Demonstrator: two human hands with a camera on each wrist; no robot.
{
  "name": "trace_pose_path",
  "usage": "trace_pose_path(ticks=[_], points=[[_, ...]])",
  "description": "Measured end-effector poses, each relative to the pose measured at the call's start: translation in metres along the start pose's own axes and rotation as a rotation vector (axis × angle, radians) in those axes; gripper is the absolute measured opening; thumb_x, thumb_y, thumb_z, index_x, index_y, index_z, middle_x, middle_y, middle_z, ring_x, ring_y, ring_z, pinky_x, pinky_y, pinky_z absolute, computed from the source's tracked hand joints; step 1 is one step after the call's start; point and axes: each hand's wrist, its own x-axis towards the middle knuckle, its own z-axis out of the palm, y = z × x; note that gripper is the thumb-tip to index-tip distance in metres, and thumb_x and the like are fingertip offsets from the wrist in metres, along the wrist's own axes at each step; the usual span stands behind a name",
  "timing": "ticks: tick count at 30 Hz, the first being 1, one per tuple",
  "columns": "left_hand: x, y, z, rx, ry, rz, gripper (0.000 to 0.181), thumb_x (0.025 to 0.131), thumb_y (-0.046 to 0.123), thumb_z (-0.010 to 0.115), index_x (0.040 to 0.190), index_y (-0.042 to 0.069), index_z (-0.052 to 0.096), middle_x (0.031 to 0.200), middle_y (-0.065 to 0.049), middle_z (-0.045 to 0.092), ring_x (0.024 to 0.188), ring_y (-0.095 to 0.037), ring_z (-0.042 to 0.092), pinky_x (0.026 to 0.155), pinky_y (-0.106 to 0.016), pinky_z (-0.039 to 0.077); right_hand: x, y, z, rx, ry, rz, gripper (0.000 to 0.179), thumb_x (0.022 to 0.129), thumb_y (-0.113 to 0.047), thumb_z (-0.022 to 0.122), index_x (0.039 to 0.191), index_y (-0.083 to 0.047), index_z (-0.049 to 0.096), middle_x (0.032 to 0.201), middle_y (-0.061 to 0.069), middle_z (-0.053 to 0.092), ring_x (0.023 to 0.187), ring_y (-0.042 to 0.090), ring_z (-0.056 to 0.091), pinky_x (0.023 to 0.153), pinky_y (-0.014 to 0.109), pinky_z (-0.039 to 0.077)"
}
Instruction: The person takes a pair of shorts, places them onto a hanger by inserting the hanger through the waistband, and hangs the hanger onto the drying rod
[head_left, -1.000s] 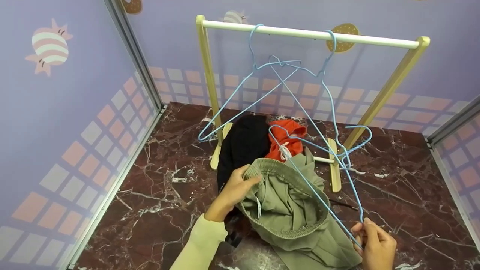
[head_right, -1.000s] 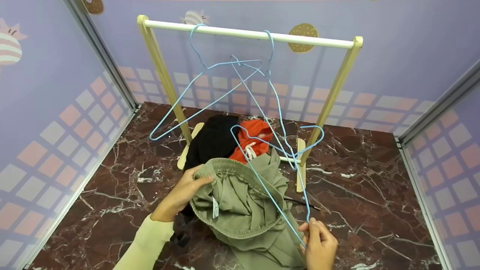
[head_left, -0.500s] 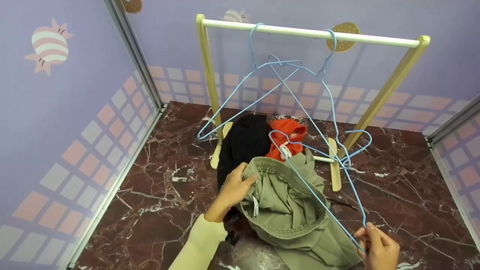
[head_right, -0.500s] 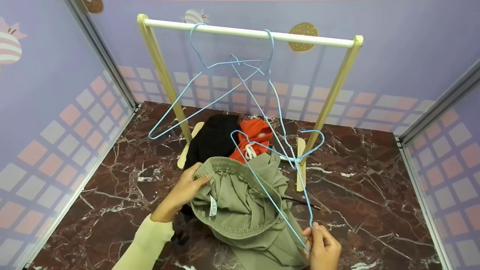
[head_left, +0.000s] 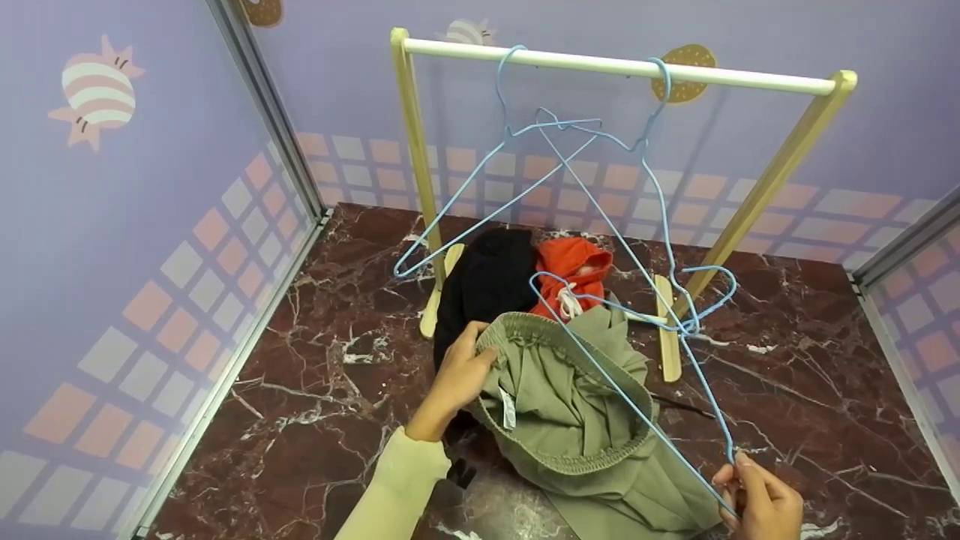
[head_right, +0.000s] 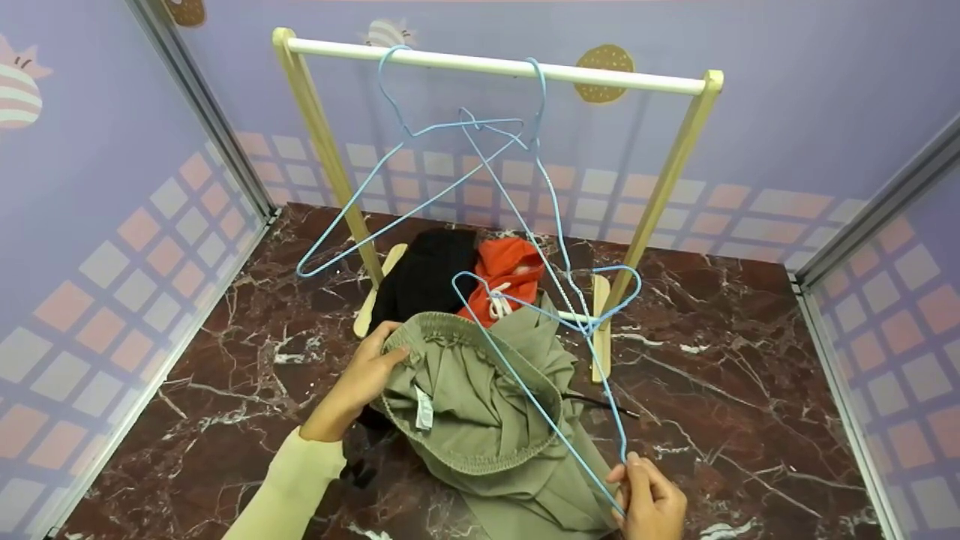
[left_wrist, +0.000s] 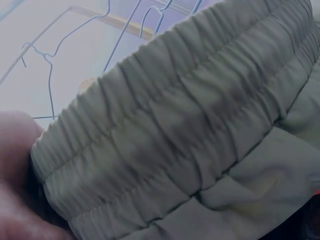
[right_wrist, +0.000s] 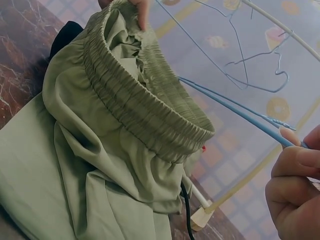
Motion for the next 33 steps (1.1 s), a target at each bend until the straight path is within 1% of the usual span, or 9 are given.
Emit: trace_pose_path(ticks=[7, 11, 16, 20, 23, 27, 28, 31, 33], points=[[0.001, -0.004, 0.001, -0.011, 0.041, 0.011, 0.029, 0.093, 0.01, 0.051, 0.121, 0.005, 0.056, 0.124, -0.015, 0.059, 0.121, -0.03, 0.053, 0.103, -0.048, 0.039, 0.0, 0.005, -0.008, 0.025, -0.048, -0.038, 0.048, 0.102, -0.014, 0.044, 0.06, -0.001, 0.062, 0.039, 0.0, 0.044, 0.028, 0.008, 0.034, 0.04, 0.043, 0.013], [0.001, -0.006, 0.0, -0.006, 0.049, 0.002, 0.03, 0.094, 0.012, 0.05, 0.123, 0.006, 0.058, 0.123, -0.015, 0.059, 0.121, -0.031, 0.053, 0.103, -0.049, 0.039, -0.001, 0.008, -0.012, 0.017, -0.067, -0.052, 0.049, 0.102, -0.016, 0.045, 0.059, -0.002, 0.061, 0.039, 0.0, 0.045, 0.028, 0.008, 0.036, 0.037, 0.043, 0.015], [0.001, -0.01, -0.002, 0.02, 0.048, 0.028, 0.031, 0.097, 0.012, 0.048, 0.125, 0.005, 0.06, 0.118, -0.017, 0.059, 0.115, -0.033, 0.055, 0.1, -0.049, 0.04, -0.001, 0.011, -0.017, 0.061, -0.139, -0.084, 0.048, 0.102, -0.016, 0.045, 0.059, -0.002, 0.06, 0.04, -0.001, 0.046, 0.029, 0.007, 0.038, 0.038, 0.043, 0.014], [0.002, -0.011, -0.002, 0.015, 0.059, 0.027, 0.03, 0.097, 0.012, 0.047, 0.123, 0.004, 0.061, 0.116, -0.018, 0.059, 0.113, -0.033, 0.055, 0.099, -0.049, 0.041, -0.002, 0.014, -0.022, 0.104, -0.194, -0.102, 0.046, 0.102, -0.014, 0.044, 0.06, -0.003, 0.061, 0.042, -0.002, 0.046, 0.033, 0.017, 0.025, 0.04, 0.043, 0.012], [0.003, -0.011, -0.003, 0.008, 0.055, 0.005, 0.031, 0.098, 0.013, 0.047, 0.124, 0.003, 0.06, 0.117, -0.018, 0.059, 0.115, -0.033, 0.055, 0.1, -0.049, 0.04, -0.002, 0.016, -0.026, 0.117, -0.211, -0.083, 0.046, 0.102, -0.015, 0.045, 0.06, -0.004, 0.061, 0.043, -0.002, 0.046, 0.035, 0.019, 0.025, 0.041, 0.042, 0.012], [0.004, -0.011, -0.003, -0.003, 0.041, -0.015, 0.031, 0.099, 0.014, 0.046, 0.125, 0.004, 0.059, 0.119, -0.017, 0.058, 0.116, -0.033, 0.054, 0.101, -0.049, 0.04, -0.002, 0.018, -0.031, 0.115, -0.188, -0.032, 0.046, 0.101, -0.016, 0.046, 0.059, -0.004, 0.062, 0.043, -0.002, 0.048, 0.034, 0.007, 0.04, 0.037, 0.037, 0.02], [0.005, -0.011, -0.003, -0.006, 0.041, -0.015, 0.031, 0.099, 0.014, 0.046, 0.125, 0.004, 0.059, 0.119, -0.017, 0.058, 0.116, -0.033, 0.054, 0.101, -0.049, 0.04, -0.002, 0.019, -0.032, 0.12, -0.189, -0.027, 0.046, 0.101, -0.015, 0.046, 0.059, -0.004, 0.062, 0.043, -0.002, 0.048, 0.034, 0.007, 0.041, 0.037, 0.036, 0.02], [0.005, -0.011, -0.003, -0.005, 0.044, -0.009, 0.03, 0.098, 0.014, 0.046, 0.124, 0.004, 0.06, 0.118, -0.017, 0.059, 0.115, -0.032, 0.054, 0.1, -0.049, 0.04, -0.002, 0.022, -0.036, 0.123, -0.23, -0.025, 0.048, 0.102, -0.013, 0.043, 0.059, -0.004, 0.062, 0.044, -0.003, 0.05, 0.036, 0.012, 0.034, 0.039, 0.035, 0.02], [0.005, -0.011, -0.004, -0.001, 0.045, -0.005, 0.031, 0.098, 0.014, 0.046, 0.124, 0.003, 0.059, 0.119, -0.018, 0.059, 0.117, -0.033, 0.054, 0.101, -0.049, 0.04, -0.001, 0.024, -0.038, 0.115, -0.294, -0.036, 0.048, 0.103, -0.013, 0.04, 0.06, -0.006, 0.063, 0.048, -0.005, 0.05, 0.041, 0.018, 0.027, 0.044, 0.037, 0.016]])
